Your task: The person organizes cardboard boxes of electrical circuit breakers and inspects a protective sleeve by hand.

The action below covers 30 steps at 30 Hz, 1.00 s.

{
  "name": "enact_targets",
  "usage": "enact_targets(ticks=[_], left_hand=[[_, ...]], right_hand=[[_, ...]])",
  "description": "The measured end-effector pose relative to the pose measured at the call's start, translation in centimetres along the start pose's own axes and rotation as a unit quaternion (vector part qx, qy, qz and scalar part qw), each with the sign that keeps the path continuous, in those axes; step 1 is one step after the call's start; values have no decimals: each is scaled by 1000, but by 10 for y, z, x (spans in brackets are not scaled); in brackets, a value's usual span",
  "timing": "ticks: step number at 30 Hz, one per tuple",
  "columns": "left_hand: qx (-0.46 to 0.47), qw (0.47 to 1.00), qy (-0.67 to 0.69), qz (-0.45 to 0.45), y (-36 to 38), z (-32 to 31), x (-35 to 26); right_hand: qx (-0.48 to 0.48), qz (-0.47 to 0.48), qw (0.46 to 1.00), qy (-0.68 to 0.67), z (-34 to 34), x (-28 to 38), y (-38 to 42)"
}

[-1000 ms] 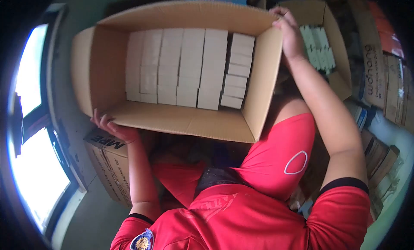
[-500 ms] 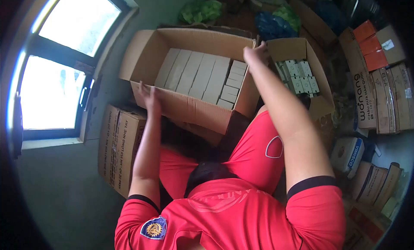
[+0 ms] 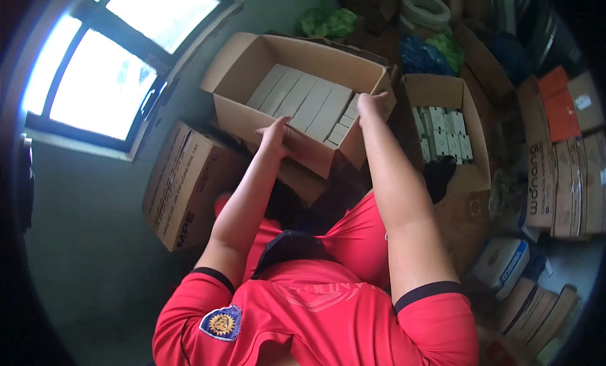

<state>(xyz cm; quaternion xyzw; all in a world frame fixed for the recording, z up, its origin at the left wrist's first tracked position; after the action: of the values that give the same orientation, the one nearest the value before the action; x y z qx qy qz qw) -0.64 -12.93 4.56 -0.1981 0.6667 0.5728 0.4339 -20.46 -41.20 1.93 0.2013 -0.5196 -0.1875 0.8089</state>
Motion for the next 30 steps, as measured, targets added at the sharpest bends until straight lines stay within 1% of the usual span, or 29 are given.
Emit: enact_targets(ticks=[2,3,5,8,9,11,12,14,16,17,19,22,23,24,26,27,30], left_hand=[[14,1000,0,-11,-19,-4,8],[25,999,5,-21,-44,-5,22],[41,998,21,-49,-21,-11,8],[90,993,17,-74,-31,-12,15],[88,993,18,-81,-15,-12,6],[119,990,35,-73,-30,-14,15],[135,987,45,-70,-44,-15,23],[190,975,87,-72,-58,-19,33],[170,973,102,-116,-37,-17,20],[172,973,110,-111,-31,-18,20],[174,970,129,-107,-25,-16,18],[151,978,93,-111,-36,-21,18],[165,977,98,-97,-40,-24,22],[145,981,89,-93,-30,-20,17],[69,995,31,-69,-37,-14,29],[0,997,20,-68,-13,-4,16],[-73,974,-121,-174,-19,5,3]], right_hand=[[69,-3,994,-89,-6,1,-13],[93,4,993,-76,-7,5,-14],[140,22,989,-49,-5,11,-11],[157,13,987,-45,-2,17,4],[169,21,984,-47,-8,16,2],[191,36,980,-48,-16,9,-15],[236,13,971,-17,-21,2,-22],[296,-31,955,22,-10,8,0],[312,6,950,2,-13,4,-14],[319,22,947,-9,-13,0,-22],[332,14,943,-21,-12,-5,-25],[374,10,927,-12,-13,4,-12],[347,19,937,27,-13,8,-14],[317,27,946,64,-14,7,-24],[213,130,961,115,-14,19,-43],[166,230,946,158,-9,36,-33],[31,292,933,206,7,55,-24]])
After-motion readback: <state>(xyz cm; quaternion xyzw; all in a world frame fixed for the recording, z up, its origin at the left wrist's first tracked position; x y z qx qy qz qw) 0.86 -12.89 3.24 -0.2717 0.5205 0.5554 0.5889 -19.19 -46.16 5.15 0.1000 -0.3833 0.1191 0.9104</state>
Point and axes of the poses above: each hand's wrist, its own y-axis away from the middle knuckle, its own z-axis out of the back of the hand, x = y × z, the point moved 9 cm from there along -y, towards the middle knuckle, and after that the axes turned 10 degrees about -z, right-handed, at the moved point
